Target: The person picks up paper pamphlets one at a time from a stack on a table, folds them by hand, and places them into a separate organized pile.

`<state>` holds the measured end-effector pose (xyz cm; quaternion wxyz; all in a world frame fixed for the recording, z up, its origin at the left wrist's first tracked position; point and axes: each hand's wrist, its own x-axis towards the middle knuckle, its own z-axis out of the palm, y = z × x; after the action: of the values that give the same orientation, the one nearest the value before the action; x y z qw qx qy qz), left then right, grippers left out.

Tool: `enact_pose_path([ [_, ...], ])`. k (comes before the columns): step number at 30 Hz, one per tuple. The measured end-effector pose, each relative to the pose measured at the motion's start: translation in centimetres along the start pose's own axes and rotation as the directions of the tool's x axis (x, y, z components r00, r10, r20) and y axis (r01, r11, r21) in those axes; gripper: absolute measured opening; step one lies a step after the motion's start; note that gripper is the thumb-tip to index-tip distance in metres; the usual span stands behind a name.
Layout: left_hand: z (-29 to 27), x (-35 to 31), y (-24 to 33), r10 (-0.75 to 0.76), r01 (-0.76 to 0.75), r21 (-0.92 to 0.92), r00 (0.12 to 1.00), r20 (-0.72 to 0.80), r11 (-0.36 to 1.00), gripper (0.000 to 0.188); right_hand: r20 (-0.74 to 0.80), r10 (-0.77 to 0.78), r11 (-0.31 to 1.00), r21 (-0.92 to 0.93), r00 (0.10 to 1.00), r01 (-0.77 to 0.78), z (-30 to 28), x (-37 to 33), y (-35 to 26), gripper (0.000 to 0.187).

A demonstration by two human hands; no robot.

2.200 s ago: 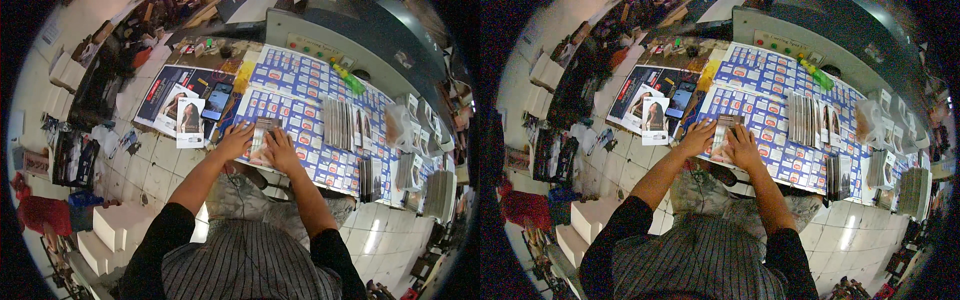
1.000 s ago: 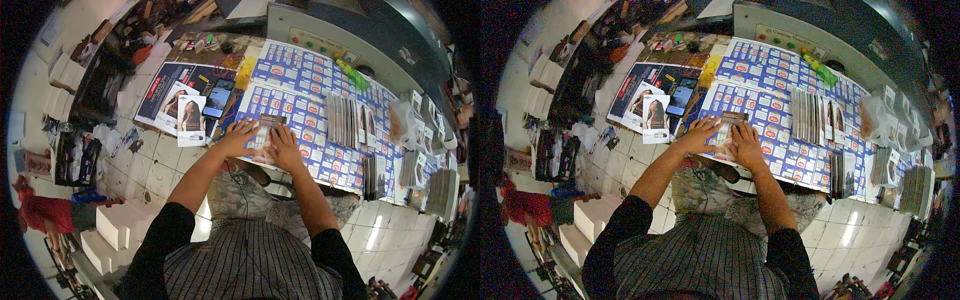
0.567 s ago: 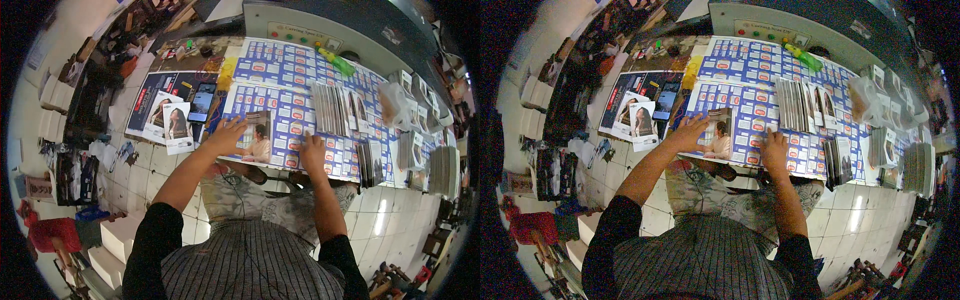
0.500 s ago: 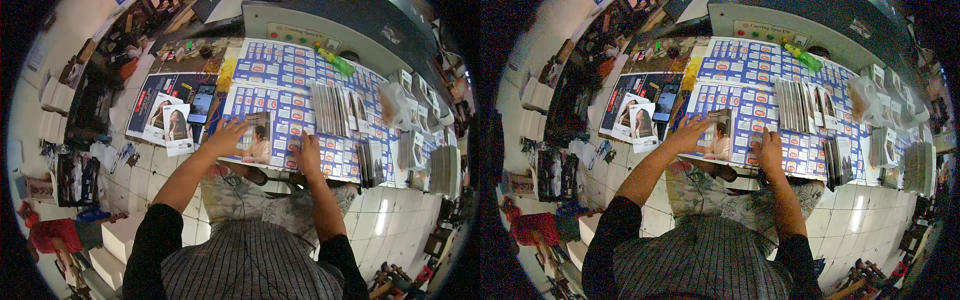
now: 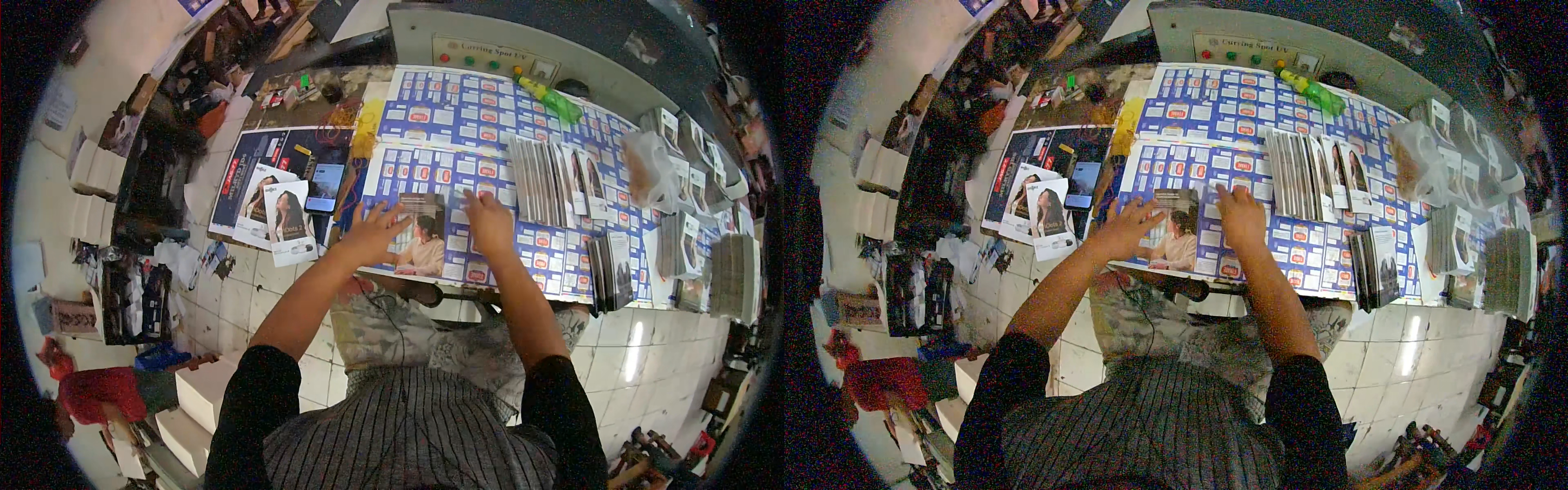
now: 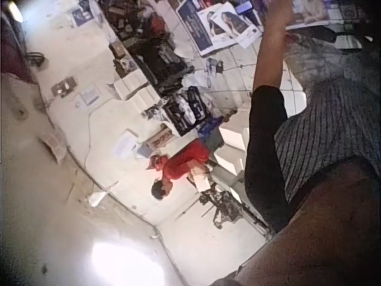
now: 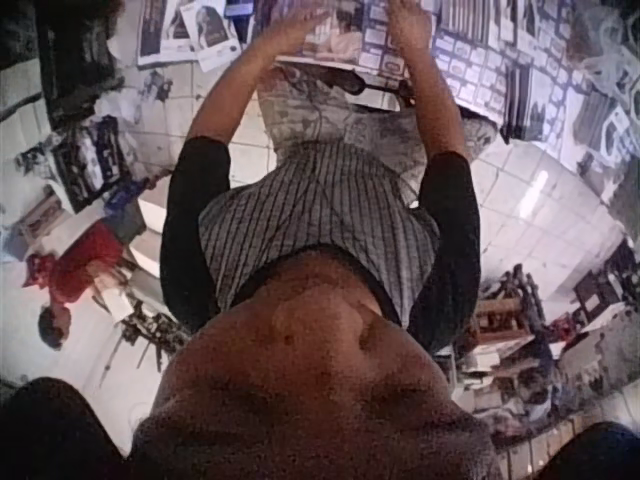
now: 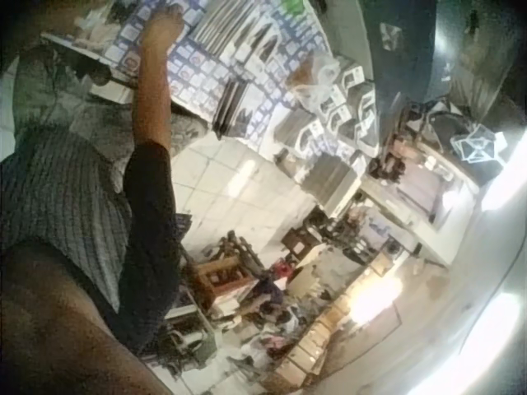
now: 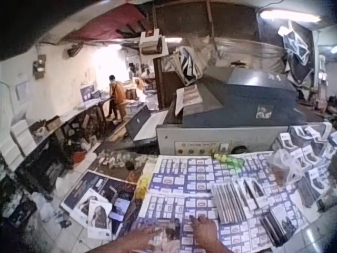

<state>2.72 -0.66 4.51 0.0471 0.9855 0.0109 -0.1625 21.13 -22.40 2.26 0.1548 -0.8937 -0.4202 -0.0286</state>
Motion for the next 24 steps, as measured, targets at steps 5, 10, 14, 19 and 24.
enact_pose_path([
  [5, 0.1, 0.1, 0.1, -0.020, 0.020, 0.006, 0.999, 0.030, 1.000, 0.097, -0.133, -0.003, 1.000, 0.000, 0.991, 0.003, 0.3, 2.7, 0.6, 0.040],
  [10, 0.5, 0.0, -0.1, -0.038, 0.038, -0.018, 0.999, 0.013, 0.999, 0.096, 0.116, -0.186, 0.982, 0.063, 0.976, 0.180, -1.2, -0.4, 0.9, 0.045],
  [14, 0.3, 0.1, -0.1, -0.043, 0.044, -0.018, 0.998, 0.054, 0.999, 0.096, 0.330, -0.514, 0.857, 0.242, 0.792, 0.455, -3.1, -4.3, 1.5, 0.046],
  [19, 1.2, -0.7, -0.7, -0.047, 0.051, -0.060, 0.996, 0.078, 0.997, 0.095, 0.351, -0.257, 0.942, 0.298, 0.900, 0.153, -4.2, -5.6, 3.8, 0.042],
  [24, 2.4, -0.4, -1.0, 0.006, -0.007, -0.128, 1.000, -0.008, 0.992, 0.095, 0.062, 0.022, 0.955, 0.293, 0.998, -0.039, -0.1, -4.8, 3.0, 0.048],
])
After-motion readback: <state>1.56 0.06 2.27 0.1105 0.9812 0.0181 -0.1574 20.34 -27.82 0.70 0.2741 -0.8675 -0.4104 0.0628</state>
